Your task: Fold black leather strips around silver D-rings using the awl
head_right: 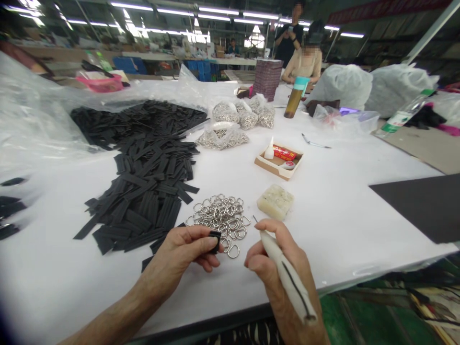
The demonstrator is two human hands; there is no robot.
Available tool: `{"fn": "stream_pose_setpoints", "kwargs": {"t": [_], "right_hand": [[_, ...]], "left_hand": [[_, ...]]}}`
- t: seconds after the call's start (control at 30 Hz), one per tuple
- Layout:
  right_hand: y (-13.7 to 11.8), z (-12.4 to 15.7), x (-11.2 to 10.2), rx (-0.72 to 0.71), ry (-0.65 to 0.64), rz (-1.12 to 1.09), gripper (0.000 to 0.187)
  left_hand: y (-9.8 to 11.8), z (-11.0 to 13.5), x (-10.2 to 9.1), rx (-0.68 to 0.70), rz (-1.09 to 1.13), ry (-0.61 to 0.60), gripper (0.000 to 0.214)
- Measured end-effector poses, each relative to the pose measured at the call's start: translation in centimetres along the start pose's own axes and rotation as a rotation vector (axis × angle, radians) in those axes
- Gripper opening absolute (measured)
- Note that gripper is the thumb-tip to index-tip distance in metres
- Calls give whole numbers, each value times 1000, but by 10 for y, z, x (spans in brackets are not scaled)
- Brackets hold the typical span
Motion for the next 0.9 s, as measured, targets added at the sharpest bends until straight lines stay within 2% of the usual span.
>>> {"fn": "stream_pose_setpoints", "kwargs": {"t": [0.1,0.23,0.33,0.47,0.63,0.9], "right_hand": [[-1,0,-16,-9,80,59,37],[5,-2,-39,72,334,153,23],[14,-8,-54,129,440,132,26],[21,-23,-69,75,535,78,33],[18,-42,-67,10,551,70,37],[20,-61,-56,27,530,160,29]], "left_hand": [[-1,-1,0,-7,-5,-11,17],[-2,-3,-2,-25,6,-23,19],[-2,-6,-2,-18,9,-26,19],[-1,-10,1,-26,46,-29,16],[1,-11,10,-78,84,-79,20],[11,-13,31,-96,128,-166,19]]}}
Point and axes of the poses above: each hand's wrist, its own z-axis away from the middle knuckle, its own x-axis out of the palm, y = z × x, the point moved 6 cm from there along -z, towards the middle knuckle, and after that the axes turned 1 degree about z, right-handed, at the moved point
